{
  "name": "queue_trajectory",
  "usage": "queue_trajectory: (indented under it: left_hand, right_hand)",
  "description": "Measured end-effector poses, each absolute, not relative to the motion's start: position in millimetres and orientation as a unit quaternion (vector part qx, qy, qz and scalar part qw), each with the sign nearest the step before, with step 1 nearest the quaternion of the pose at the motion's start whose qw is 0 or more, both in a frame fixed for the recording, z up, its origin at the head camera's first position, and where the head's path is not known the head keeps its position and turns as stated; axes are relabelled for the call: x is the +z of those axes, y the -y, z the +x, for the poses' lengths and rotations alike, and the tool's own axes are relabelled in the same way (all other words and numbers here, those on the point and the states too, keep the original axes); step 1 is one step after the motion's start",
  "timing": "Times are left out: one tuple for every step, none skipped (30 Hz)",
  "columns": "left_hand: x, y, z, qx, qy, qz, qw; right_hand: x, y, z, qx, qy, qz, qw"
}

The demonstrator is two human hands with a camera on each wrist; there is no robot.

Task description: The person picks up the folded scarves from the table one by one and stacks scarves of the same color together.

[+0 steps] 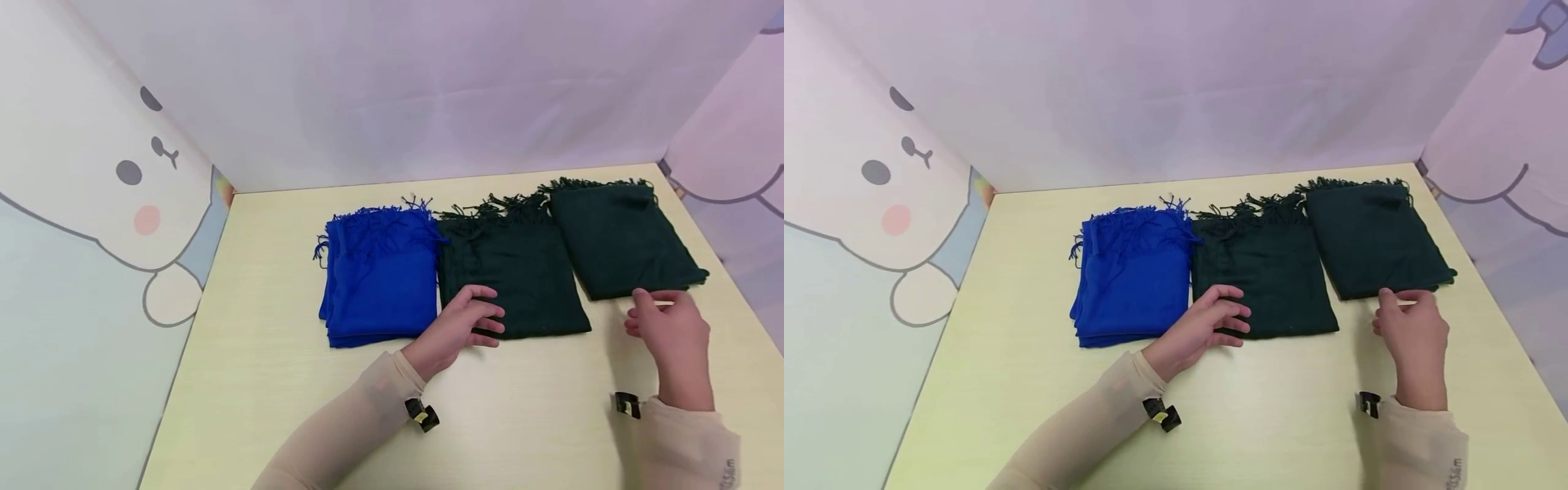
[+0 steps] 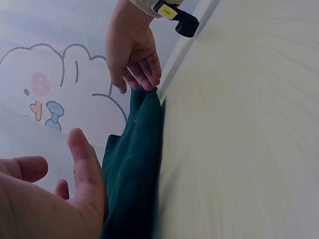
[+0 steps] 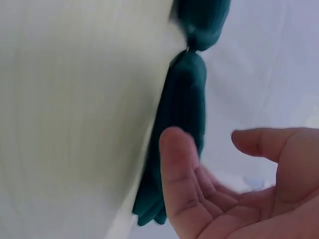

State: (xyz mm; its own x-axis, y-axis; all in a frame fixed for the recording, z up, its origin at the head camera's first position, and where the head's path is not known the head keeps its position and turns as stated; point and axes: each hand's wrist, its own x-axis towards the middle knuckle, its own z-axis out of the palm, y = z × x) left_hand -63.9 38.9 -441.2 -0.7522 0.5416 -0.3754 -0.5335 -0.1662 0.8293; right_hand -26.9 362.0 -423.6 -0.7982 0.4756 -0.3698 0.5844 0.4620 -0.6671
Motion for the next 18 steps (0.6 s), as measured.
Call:
queue_trajectory:
  left_hand:
    - [-440,-40,-64,0.764,-0.542,0.003,0.351]
    - [-440,-41,-64,0.763,-0.543,0.002,0.350]
    - [-439,-42,-64,0.763,-0.543,0.001,0.351]
    - [-439,-43,-63,0.763,-0.543,0.001,0.351]
    - [-438,-44,-63,0.763,-0.543,0.002,0.352]
    - [-438,-45,-63,0.763,-0.542,0.002,0.353]
    - [-437,-46,-63,0.763,-0.541,0.002,0.354]
    - [-437,-47,-62,0.764,-0.539,0.002,0.355]
    - [-437,-48,-62,0.765,-0.538,0.001,0.355]
    - [-437,-48,-62,0.766,-0.536,0.000,0.355]
    - [-437,-49,-62,0.767,-0.535,-0.002,0.355]
    - [-437,-49,-61,0.767,-0.534,-0.004,0.356]
    - [-438,-49,-61,0.767,-0.534,-0.007,0.356]
    - [-438,-50,-61,0.766,-0.535,-0.010,0.357]
    - [-439,-50,-61,0.765,-0.535,-0.012,0.358]
    - [-439,-50,-60,0.764,-0.535,-0.014,0.359]
    - [-440,-50,-60,0.763,-0.536,-0.015,0.360]
    - [-440,-51,-60,0.763,-0.536,-0.016,0.361]
  right_hand:
    - [-424,-367,-27,-0.440,-0.836,0.321,0.065]
    - [-424,-371,-27,-0.469,-0.815,0.334,0.064]
    - [-424,-375,-28,-0.503,-0.791,0.343,0.061]
    - [-425,-380,-28,-0.541,-0.763,0.350,0.057]
    - [-426,-384,-29,-0.579,-0.734,0.352,0.049]
    - [-427,-388,-30,-0.616,-0.705,0.348,0.040]
    - [-428,-392,-31,-0.651,-0.675,0.347,0.027]
    - [-430,-395,-33,-0.685,-0.642,0.345,0.013]
    - [-431,-398,-35,-0.717,-0.610,0.337,-0.003]
    - [-433,-400,-36,-0.742,-0.583,0.332,-0.016]
    - [-434,-403,-38,-0.761,-0.560,0.326,-0.028]
    - [-435,-405,-39,-0.776,-0.542,0.320,-0.039]
    - [-437,-407,-40,-0.788,-0.527,0.315,-0.048]
    - [-438,-408,-41,-0.798,-0.515,0.307,-0.053]
    - [-439,-410,-41,-0.804,-0.510,0.299,-0.056]
    - [-440,-411,-41,-0.807,-0.508,0.294,-0.058]
    - [-441,-412,-41,-0.810,-0.508,0.288,-0.061]
    - [-442,-413,-41,-0.809,-0.511,0.283,-0.062]
